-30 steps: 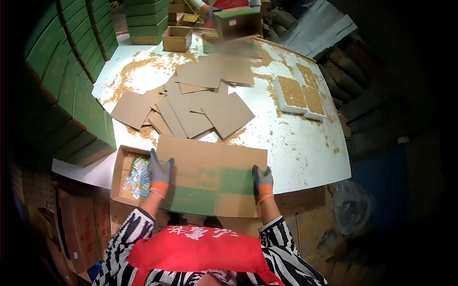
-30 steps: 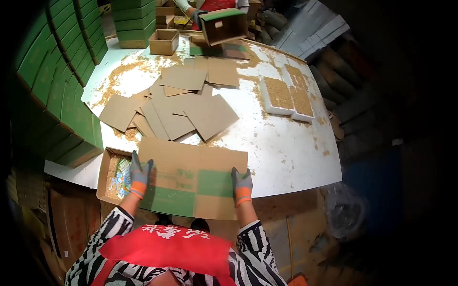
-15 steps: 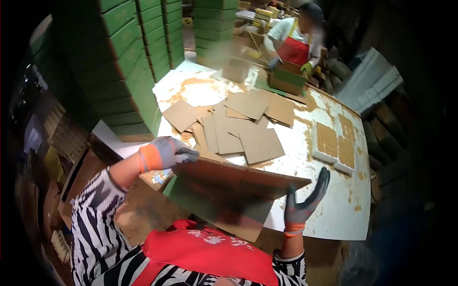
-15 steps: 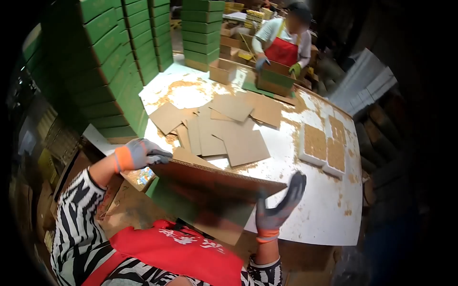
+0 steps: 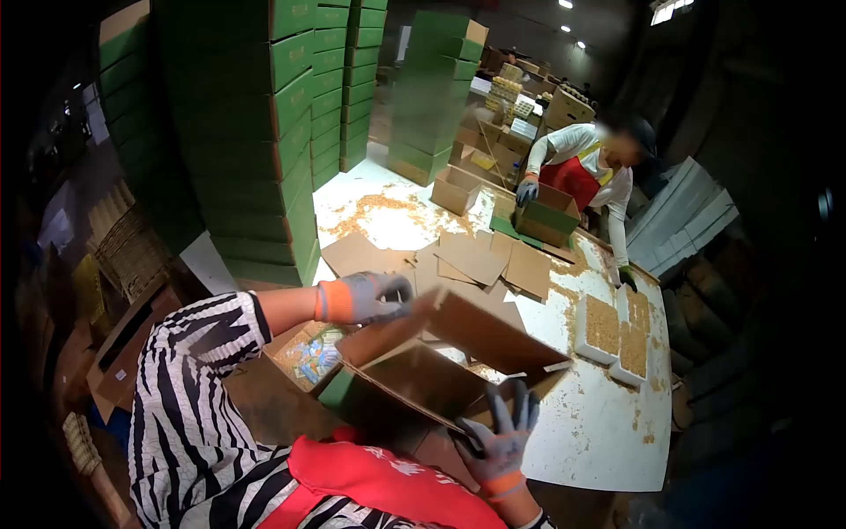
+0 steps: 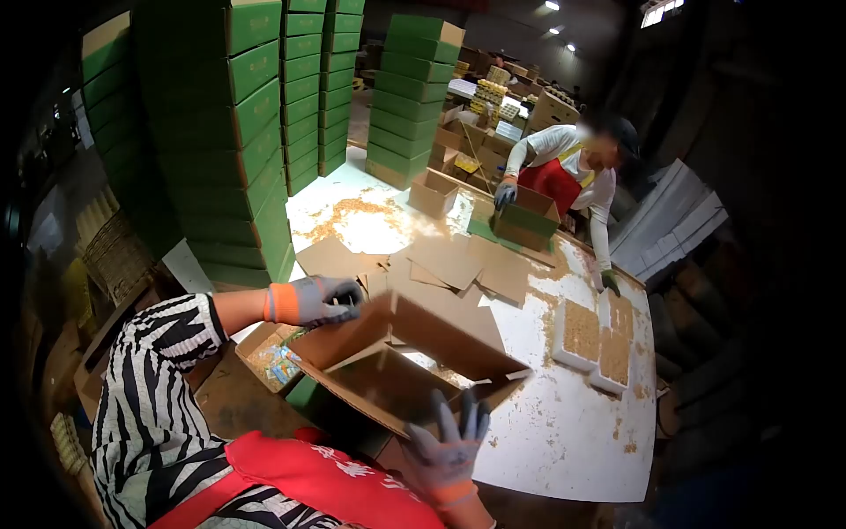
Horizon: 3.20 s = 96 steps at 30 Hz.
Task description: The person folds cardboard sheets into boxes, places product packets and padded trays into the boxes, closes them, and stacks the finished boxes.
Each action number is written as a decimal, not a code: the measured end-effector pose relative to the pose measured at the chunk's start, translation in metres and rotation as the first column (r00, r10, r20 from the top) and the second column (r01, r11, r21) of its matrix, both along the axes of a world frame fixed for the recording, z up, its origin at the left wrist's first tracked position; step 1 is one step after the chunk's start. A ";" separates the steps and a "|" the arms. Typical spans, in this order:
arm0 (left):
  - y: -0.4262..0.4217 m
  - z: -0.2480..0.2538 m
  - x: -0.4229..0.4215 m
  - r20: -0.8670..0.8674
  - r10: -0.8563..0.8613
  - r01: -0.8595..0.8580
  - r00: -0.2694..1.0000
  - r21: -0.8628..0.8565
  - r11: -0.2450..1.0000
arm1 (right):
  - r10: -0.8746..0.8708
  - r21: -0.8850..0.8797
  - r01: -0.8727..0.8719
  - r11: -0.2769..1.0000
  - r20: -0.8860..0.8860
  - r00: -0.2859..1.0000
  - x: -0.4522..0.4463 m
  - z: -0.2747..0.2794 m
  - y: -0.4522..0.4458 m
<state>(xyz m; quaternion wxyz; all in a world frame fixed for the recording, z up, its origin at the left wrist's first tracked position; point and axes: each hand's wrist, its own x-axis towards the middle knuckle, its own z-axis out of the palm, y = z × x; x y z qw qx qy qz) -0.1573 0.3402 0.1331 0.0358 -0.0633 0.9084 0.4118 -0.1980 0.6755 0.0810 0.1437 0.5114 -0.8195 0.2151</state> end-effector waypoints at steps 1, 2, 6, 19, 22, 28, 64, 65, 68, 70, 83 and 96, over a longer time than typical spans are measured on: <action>-0.008 -0.006 0.004 -0.077 0.150 -0.142 0.986 0.090 0.986 | -0.012 -0.105 0.019 0.994 0.060 0.998 -0.001 0.010 0.007; -0.009 -0.007 0.012 -0.051 0.240 -0.232 0.969 0.124 0.965 | 0.044 -0.171 -0.014 0.985 0.171 0.984 -0.005 0.012 0.018; 0.021 -0.060 0.020 -0.186 0.126 -0.138 0.974 -0.053 0.989 | 0.248 -0.065 -0.244 0.968 0.427 0.870 -0.004 0.022 0.029; 0.048 -0.114 0.032 -0.250 -0.004 -0.117 0.968 -0.467 0.876 | 0.006 0.123 0.011 0.992 -0.130 0.991 -0.031 0.006 -0.079; 0.047 -0.115 0.029 -0.677 0.202 -0.534 0.707 -0.326 0.780 | -0.157 -0.244 0.153 0.958 0.001 0.988 -0.071 0.001 -0.097; 0.022 -0.112 0.026 0.003 0.509 -0.493 0.861 -0.244 0.835 | 0.208 -0.086 -0.206 0.975 0.684 0.699 -0.035 -0.029 -0.036; 0.001 -0.174 -0.002 -0.064 0.189 -0.194 0.980 -0.529 0.826 | -0.727 -0.012 0.884 0.467 0.564 0.391 -0.521 -0.321 0.164; -0.002 -0.175 0.001 -0.042 0.127 -0.126 0.991 -0.616 0.778 | -0.713 -0.022 0.865 0.500 0.556 0.427 -0.510 -0.327 0.169; -0.046 -0.205 0.037 -0.024 0.232 -0.217 0.972 -0.461 0.860 | -0.670 -0.041 0.828 0.560 0.565 0.481 -0.438 -0.310 0.179; -0.054 -0.211 0.043 0.008 0.211 -0.180 0.978 -0.486 0.855 | -0.672 0.025 0.840 0.543 0.613 0.416 -0.370 -0.302 0.197; -0.128 -0.265 0.060 -0.046 0.282 -0.272 0.958 -0.453 0.849 | -0.366 -0.149 0.989 -0.018 0.921 0.132 -0.044 -0.305 0.264; -0.015 -0.203 -0.009 0.155 0.637 -0.645 0.755 0.350 0.679 | 0.506 -0.357 0.931 0.071 0.818 0.275 -0.046 -0.179 0.197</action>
